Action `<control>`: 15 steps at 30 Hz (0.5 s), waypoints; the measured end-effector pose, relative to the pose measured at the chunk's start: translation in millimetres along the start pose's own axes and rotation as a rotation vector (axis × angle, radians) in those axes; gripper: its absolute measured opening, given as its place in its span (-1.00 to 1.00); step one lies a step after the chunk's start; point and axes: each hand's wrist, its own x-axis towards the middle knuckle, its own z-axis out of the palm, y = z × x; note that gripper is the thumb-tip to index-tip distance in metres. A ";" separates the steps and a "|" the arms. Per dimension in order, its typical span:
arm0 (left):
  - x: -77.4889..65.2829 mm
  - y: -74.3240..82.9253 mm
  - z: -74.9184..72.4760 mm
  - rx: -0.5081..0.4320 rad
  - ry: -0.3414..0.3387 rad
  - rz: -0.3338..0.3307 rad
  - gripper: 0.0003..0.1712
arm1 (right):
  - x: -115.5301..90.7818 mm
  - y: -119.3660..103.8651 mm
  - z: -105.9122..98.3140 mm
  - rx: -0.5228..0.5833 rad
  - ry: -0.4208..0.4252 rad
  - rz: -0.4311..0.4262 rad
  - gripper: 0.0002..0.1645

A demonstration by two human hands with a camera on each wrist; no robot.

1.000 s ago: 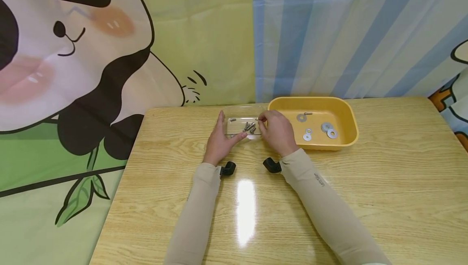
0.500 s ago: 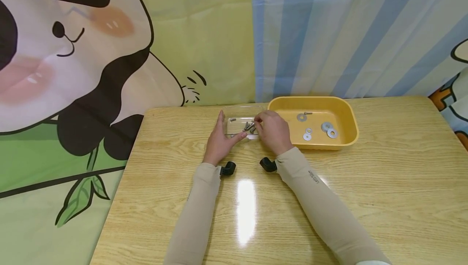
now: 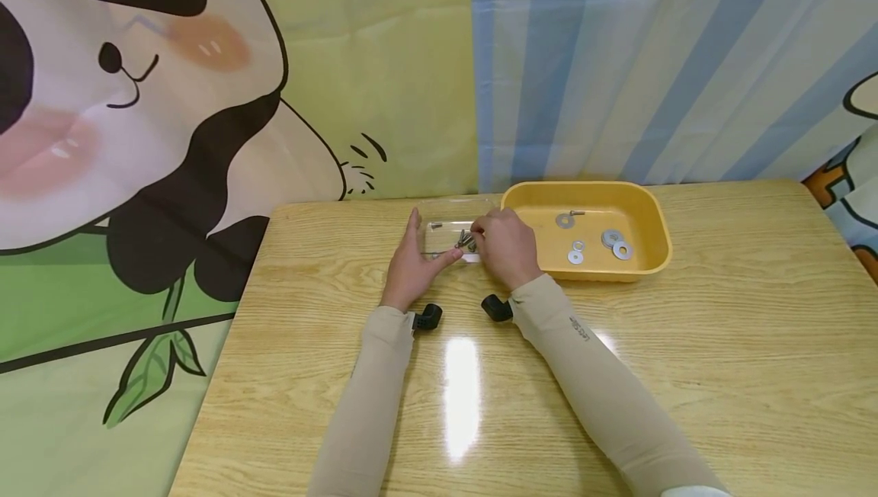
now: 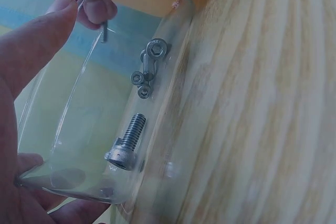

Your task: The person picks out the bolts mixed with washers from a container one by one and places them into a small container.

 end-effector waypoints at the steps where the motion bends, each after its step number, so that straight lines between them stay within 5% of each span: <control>1: 0.0 -0.4 0.1 0.000 -0.001 -0.001 0.35 | 0.2 0.2 0.7 -0.006 -0.004 0.000 -0.87; 15: 0.0 0.0 -0.2 -0.002 -0.004 -0.004 0.36 | 0.1 0.9 3.6 -0.020 0.000 -0.016 -0.89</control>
